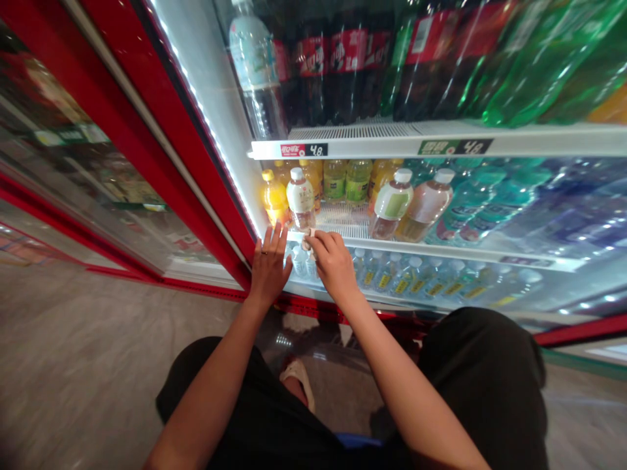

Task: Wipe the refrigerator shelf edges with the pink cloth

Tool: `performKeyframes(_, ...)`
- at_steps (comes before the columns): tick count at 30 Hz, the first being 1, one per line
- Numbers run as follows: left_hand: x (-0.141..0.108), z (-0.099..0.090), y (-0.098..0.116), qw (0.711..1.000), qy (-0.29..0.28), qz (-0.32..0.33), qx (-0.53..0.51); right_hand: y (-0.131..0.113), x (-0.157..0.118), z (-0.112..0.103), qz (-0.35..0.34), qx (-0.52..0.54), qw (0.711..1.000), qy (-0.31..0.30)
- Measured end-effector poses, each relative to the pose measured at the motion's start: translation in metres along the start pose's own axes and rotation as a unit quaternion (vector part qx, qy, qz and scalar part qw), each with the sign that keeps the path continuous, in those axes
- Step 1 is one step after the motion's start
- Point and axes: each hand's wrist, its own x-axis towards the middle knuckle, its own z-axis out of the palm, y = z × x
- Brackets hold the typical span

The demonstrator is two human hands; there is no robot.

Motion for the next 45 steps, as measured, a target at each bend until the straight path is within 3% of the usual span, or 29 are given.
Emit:
performKeyframes(6, -0.0005, -0.0008, -0.0004, 1.000, 0.012, 0.005, 0.009, 0.0000, -0.0013, -0.0012, 0.018, 0.013, 0.999, 0.033)
performKeyframes(14, -0.0006, -0.0003, 0.0007, 1.000, 0.012, 0.004, 0.015, -0.0005, 0.0028, 0.0010, -0.007, -0.003, 1.000, 0.007)
performKeyframes(20, -0.0009, 0.0001, 0.0000, 1.000, 0.012, 0.006, 0.002, -0.0009, 0.0005, -0.0013, 0.023, 0.006, 0.999, 0.039)
performKeyframes(26, -0.0017, 0.0019, -0.0010, 1.000, 0.019, 0.012, 0.014, -0.0021, 0.0021, 0.0013, -0.004, 0.012, 1.000, 0.026)
performKeyframes(32, -0.0021, 0.0009, -0.0013, 0.999, 0.023, 0.018, 0.025, -0.0013, -0.0011, -0.0003, 0.025, 0.009, 0.999, 0.040)
performKeyframes(39, -0.0008, 0.0012, -0.0004, 1.000, 0.004, 0.002, 0.013, -0.0008, 0.0012, 0.0027, -0.012, 0.002, 1.000, 0.001)
performKeyframes(45, -0.0018, 0.0024, -0.0009, 1.000, 0.022, 0.009, 0.010, -0.0016, 0.0006, 0.0011, 0.002, -0.004, 1.000, 0.022)
